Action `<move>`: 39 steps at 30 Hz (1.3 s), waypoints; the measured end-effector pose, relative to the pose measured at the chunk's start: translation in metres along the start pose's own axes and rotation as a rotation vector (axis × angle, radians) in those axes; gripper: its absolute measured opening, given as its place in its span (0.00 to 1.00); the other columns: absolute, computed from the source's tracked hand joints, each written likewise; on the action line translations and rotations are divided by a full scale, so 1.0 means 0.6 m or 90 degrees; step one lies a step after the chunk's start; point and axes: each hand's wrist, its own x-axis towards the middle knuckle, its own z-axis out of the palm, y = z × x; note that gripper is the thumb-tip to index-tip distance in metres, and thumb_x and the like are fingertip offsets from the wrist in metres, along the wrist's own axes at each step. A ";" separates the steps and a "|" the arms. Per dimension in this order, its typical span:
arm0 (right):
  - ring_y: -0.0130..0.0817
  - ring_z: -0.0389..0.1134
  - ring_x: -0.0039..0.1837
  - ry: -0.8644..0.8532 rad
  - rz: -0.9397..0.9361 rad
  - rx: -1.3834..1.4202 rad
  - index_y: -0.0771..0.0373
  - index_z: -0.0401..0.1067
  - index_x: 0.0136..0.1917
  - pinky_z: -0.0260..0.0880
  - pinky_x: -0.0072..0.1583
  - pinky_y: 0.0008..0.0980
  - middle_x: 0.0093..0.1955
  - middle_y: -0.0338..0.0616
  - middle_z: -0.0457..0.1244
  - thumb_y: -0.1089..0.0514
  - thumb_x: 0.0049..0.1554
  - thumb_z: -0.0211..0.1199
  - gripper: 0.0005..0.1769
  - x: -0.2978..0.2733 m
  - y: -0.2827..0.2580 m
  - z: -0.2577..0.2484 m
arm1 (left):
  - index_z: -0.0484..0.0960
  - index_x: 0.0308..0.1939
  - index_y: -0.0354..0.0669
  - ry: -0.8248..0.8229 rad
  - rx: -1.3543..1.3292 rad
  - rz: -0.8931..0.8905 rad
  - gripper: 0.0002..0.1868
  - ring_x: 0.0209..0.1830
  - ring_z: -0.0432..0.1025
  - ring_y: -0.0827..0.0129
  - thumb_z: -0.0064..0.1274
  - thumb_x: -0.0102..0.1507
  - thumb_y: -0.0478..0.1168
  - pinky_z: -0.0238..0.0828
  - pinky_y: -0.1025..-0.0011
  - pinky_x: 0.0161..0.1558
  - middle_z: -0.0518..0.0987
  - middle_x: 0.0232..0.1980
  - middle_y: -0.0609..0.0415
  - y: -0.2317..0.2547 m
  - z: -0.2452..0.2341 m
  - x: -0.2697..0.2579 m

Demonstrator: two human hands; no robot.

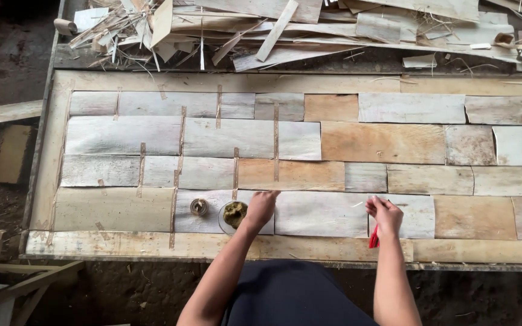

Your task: Applying adhesive to thin wooden strips and placing them across the joints of larger wooden panels to secure them.

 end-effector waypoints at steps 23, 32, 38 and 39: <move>0.52 0.45 0.84 -0.428 -0.580 -0.841 0.54 0.56 0.81 0.63 0.70 0.54 0.84 0.37 0.50 0.65 0.60 0.39 0.36 -0.066 0.019 0.429 | 0.83 0.48 0.58 0.347 -0.287 -0.390 0.10 0.30 0.78 0.43 0.50 0.64 0.41 0.74 0.48 0.36 0.80 0.24 0.41 -0.035 -0.163 -0.314; 0.49 0.31 0.86 -0.485 -0.454 -0.934 0.52 0.36 0.84 0.39 0.80 0.57 0.88 0.36 0.32 0.64 0.64 0.31 0.36 -0.071 0.005 0.448 | 0.87 0.43 0.54 0.342 -0.428 -0.769 0.13 0.31 0.74 0.64 0.45 0.69 0.43 0.67 0.63 0.38 0.82 0.31 0.56 -0.083 -0.098 -0.461; 0.56 0.36 0.85 -0.481 -0.459 -0.879 0.53 0.40 0.83 0.39 0.80 0.59 0.86 0.43 0.38 0.70 0.61 0.35 0.38 -0.073 -0.004 0.459 | 0.88 0.39 0.57 0.353 -0.436 -0.821 0.13 0.26 0.71 0.65 0.46 0.68 0.43 0.65 0.64 0.37 0.80 0.25 0.58 -0.106 -0.056 -0.446; 0.55 0.35 0.85 -0.467 -0.475 -0.912 0.53 0.38 0.84 0.39 0.80 0.58 0.87 0.42 0.36 0.71 0.61 0.39 0.40 -0.067 0.010 0.461 | 0.88 0.39 0.55 0.356 -0.454 -0.825 0.13 0.25 0.70 0.68 0.46 0.68 0.43 0.65 0.65 0.36 0.79 0.25 0.60 -0.104 -0.055 -0.444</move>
